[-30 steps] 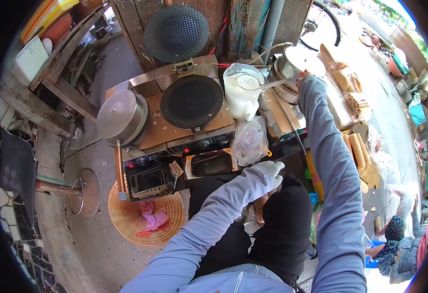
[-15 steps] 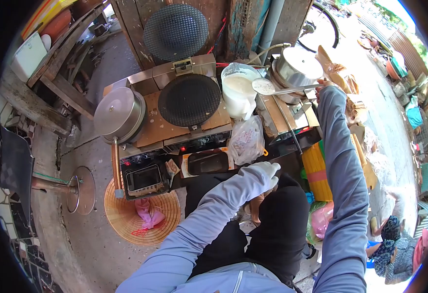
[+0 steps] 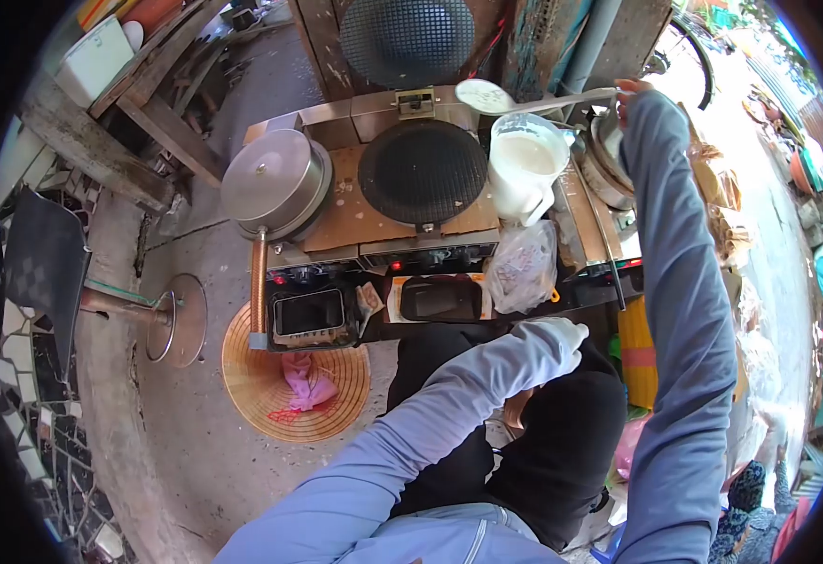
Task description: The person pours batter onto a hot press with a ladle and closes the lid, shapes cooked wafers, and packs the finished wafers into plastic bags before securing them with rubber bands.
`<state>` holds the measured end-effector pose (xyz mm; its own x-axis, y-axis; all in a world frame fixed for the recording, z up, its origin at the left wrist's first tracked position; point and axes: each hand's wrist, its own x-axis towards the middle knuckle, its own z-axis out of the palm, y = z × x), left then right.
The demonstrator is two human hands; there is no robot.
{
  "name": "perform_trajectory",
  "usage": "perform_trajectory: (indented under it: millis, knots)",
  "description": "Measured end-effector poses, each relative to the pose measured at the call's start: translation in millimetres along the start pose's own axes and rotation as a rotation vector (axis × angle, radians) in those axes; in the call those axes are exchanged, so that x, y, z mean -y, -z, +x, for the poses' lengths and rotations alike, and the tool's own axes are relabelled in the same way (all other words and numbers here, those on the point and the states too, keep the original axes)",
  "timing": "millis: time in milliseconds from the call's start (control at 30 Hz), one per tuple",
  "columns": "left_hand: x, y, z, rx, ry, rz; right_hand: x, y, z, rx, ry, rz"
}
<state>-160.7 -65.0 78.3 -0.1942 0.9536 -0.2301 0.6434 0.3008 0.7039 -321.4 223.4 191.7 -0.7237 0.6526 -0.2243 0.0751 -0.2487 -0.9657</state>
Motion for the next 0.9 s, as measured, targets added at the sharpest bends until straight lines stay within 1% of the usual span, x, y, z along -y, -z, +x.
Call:
perform_trajectory:
  millis: [100,167,200,267,333,367,500,600,633,700,733,767,867,900]
  knots:
    - [3.7,-0.6,3.4,-0.01,0.021,0.001,-19.0,-56.3,-16.6,-0.013,-0.01,-0.022]
    - [9.0,-7.6,9.9,-0.019,0.041,0.016,-28.2,-88.2,-42.1,-0.06,0.001,-0.088]
    - [9.8,-7.4,10.7,-0.008,0.053,0.015,-27.8,-106.8,-63.7,-0.126,0.003,-0.168]
    - [9.5,-4.5,9.8,0.014,0.077,0.011,-38.8,-121.3,-92.3,-0.082,0.148,-0.155]
    - [8.8,-2.1,7.7,0.017,0.089,-0.002,-46.5,-136.9,-114.3,-0.091,0.223,-0.221]
    - [9.1,-1.7,7.0,0.018,0.085,-0.008,-48.8,-141.1,-120.5,-0.097,0.261,-0.254]
    - [9.3,-1.3,5.8,0.01,0.071,-0.009,-49.4,-144.5,-128.8,-0.054,0.262,-0.285]
    - [6.4,5.5,2.3,0.032,0.078,-0.032,-45.8,-144.4,-141.1,-0.112,0.285,-0.313]
    - [5.7,4.2,1.9,0.005,0.077,-0.026,-43.7,-141.7,-135.0,-0.112,0.229,-0.299]
    - [4.2,1.2,0.5,-0.049,0.08,-0.015,-43.5,-140.7,-132.6,-0.162,0.252,-0.282]
    - [4.1,1.7,0.3,-0.045,0.076,-0.012,-43.5,-138.8,-131.0,-0.188,0.263,-0.273]
    - [3.4,2.4,0.4,-0.039,0.072,-0.01,-44.9,-129.5,-123.7,-0.135,0.242,-0.352]
    - [1.9,-0.5,1.8,-0.048,0.07,0.0,-51.0,-123.2,-119.2,-0.099,0.388,-0.263]
    - [1.4,-0.9,1.6,-0.056,0.071,0.004,-52.7,-125.1,-121.0,-0.121,0.427,-0.31]
